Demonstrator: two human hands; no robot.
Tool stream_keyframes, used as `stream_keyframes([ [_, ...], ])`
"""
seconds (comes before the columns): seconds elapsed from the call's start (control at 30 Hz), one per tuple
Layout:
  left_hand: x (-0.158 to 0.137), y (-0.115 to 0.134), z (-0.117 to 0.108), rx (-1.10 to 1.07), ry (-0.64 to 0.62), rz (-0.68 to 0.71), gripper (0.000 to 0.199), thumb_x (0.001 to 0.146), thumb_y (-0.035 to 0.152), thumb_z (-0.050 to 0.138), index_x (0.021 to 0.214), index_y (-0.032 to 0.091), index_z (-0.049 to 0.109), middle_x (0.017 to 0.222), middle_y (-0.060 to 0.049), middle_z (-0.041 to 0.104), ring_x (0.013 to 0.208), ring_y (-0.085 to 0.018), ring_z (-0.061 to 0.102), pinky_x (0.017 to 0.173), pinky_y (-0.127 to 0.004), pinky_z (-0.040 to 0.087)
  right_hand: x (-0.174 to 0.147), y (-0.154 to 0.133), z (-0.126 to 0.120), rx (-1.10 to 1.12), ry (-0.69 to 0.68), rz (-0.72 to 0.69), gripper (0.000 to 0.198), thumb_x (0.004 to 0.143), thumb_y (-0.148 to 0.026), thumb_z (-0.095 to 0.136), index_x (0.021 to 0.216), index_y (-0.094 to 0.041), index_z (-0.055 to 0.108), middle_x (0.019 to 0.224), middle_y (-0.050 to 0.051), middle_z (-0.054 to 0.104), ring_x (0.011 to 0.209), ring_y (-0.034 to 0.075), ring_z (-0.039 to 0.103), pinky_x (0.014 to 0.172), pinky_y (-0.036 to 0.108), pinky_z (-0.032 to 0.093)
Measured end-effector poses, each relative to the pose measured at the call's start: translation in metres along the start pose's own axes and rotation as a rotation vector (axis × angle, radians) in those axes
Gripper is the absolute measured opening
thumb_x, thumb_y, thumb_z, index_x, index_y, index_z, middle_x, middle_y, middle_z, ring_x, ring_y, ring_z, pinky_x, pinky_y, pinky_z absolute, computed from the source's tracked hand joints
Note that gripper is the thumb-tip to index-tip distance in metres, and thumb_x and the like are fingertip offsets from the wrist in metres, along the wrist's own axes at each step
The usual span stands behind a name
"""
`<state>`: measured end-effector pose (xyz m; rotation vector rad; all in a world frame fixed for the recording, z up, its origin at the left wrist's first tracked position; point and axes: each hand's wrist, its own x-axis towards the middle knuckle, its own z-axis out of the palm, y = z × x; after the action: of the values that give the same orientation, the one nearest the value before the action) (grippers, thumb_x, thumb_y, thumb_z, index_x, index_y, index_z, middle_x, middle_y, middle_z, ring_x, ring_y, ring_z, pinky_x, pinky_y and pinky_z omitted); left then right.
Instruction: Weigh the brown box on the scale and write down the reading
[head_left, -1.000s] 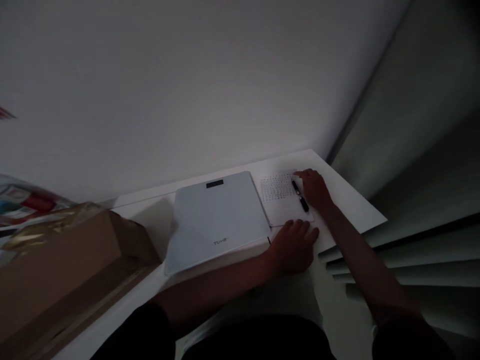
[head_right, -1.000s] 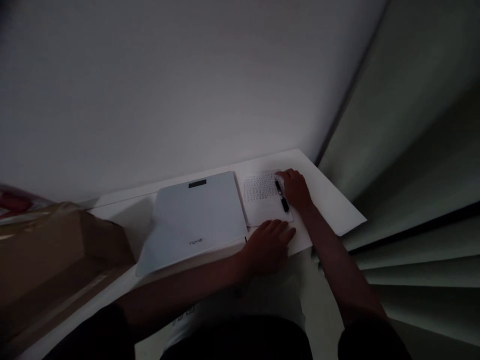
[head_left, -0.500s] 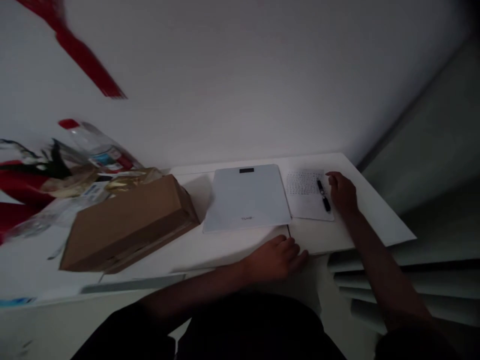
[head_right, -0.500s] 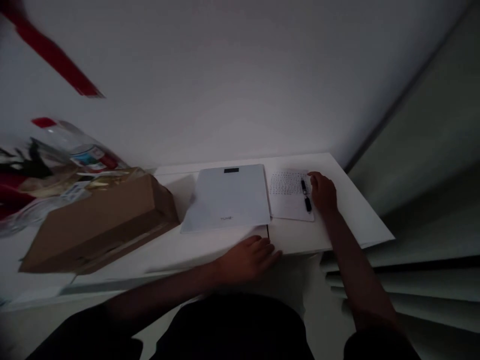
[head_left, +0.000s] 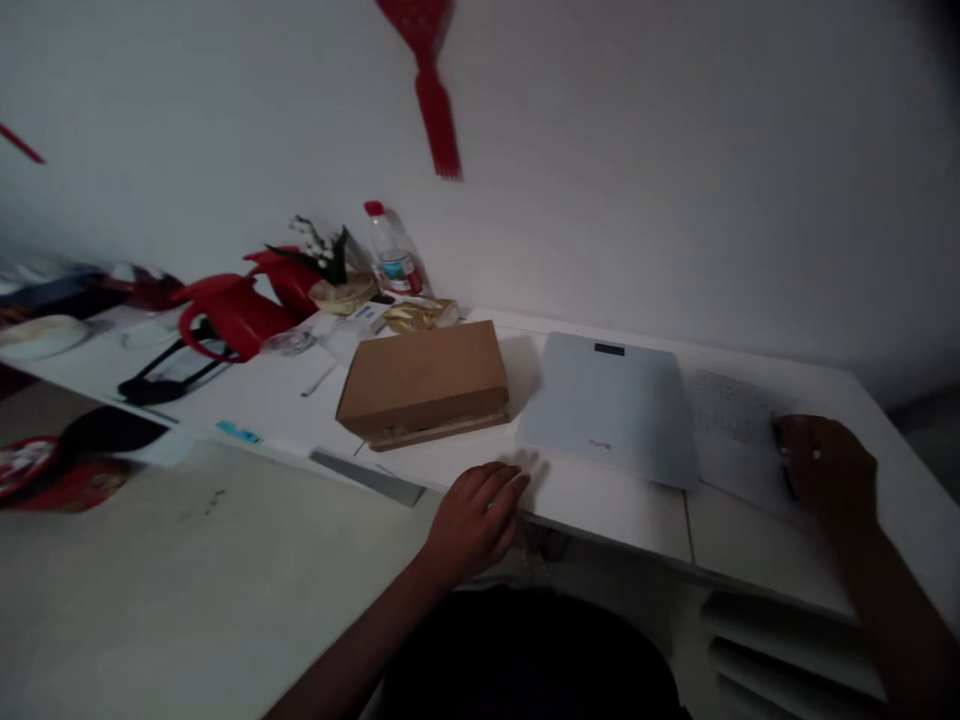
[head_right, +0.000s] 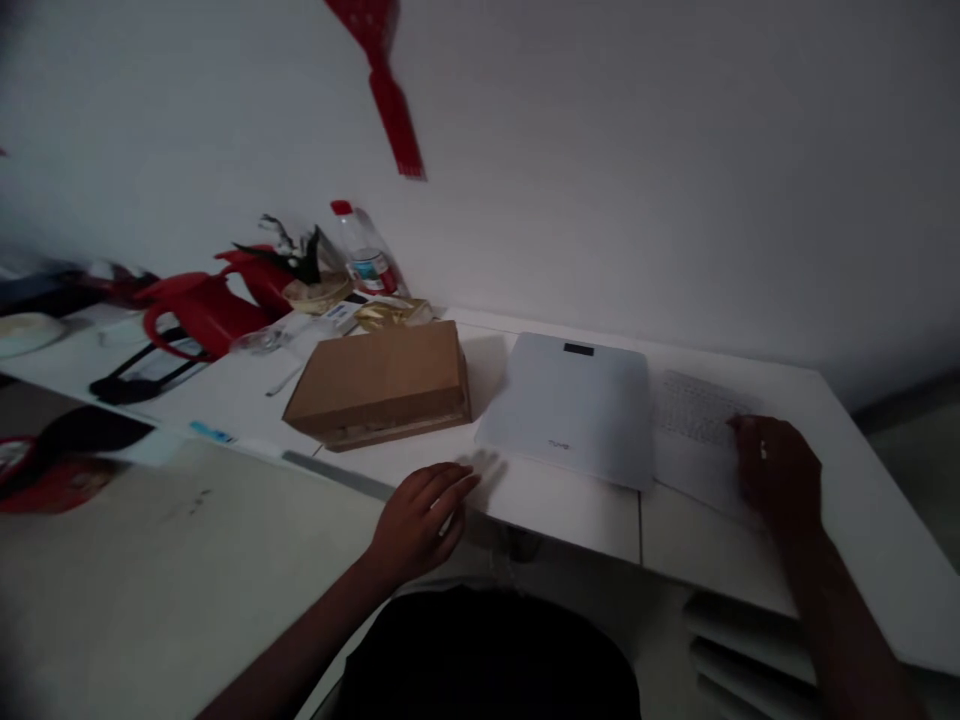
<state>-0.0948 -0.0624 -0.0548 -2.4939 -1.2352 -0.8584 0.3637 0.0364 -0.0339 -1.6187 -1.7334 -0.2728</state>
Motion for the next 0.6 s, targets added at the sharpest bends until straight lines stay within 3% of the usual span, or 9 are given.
stream_keyframes([
  [0.1,-0.021,-0.008,-0.003,0.03,0.021,-0.095,0.039,0.091,0.011,0.051,0.13,0.011,0.056,0.127,-0.012,0.063,0.119,-0.029,0.054,0.098,-0.043,0.049,0.004,-0.044,0.006,0.045,-0.029,-0.125,0.031,0.105,-0.043,0.029,0.096,-0.038,0.058,0.086,0.011,0.064,0.09,0.033,0.064,0.086,0.05,0.048],
  [0.2,-0.035,-0.011,-0.003,0.044,0.035,-0.151,0.041,0.09,0.011,0.052,0.131,0.011,0.055,0.134,-0.013,0.059,0.126,-0.03,0.051,0.103,-0.046,0.047,0.013,-0.095,0.026,0.196,-0.069,-0.197,0.037,0.106,-0.046,0.032,0.094,-0.029,0.062,0.085,0.009,0.068,0.084,0.029,0.066,0.081,0.049,0.051],
  [0.27,-0.041,-0.012,-0.001,0.049,0.038,-0.174,0.043,0.09,0.012,0.052,0.133,0.01,0.054,0.138,-0.014,0.057,0.13,-0.031,0.048,0.107,-0.047,0.046,0.019,-0.13,0.042,0.336,-0.132,-0.228,0.044,0.106,-0.048,0.03,0.097,-0.023,0.066,0.093,0.011,0.07,0.09,0.028,0.068,0.083,0.047,0.053],
  [0.47,-0.057,-0.014,0.003,0.016,-0.066,-0.218,0.054,0.091,0.013,0.05,0.145,0.012,0.046,0.144,-0.01,0.054,0.135,-0.028,0.047,0.115,-0.049,0.042,0.036,-0.226,0.081,0.724,-0.31,-0.3,0.039,0.108,-0.044,0.035,0.124,-0.022,0.064,0.127,0.01,0.066,0.119,0.024,0.062,0.104,0.047,0.049],
  [0.6,-0.061,-0.027,-0.012,0.045,0.036,-0.228,0.051,0.092,0.012,0.049,0.143,0.012,0.047,0.141,-0.012,0.056,0.135,-0.028,0.048,0.114,-0.047,0.043,0.042,-0.267,0.108,0.845,-0.348,-0.236,0.047,0.105,-0.051,0.039,0.138,-0.022,0.057,0.142,0.011,0.057,0.134,0.024,0.053,0.116,0.049,0.04],
])
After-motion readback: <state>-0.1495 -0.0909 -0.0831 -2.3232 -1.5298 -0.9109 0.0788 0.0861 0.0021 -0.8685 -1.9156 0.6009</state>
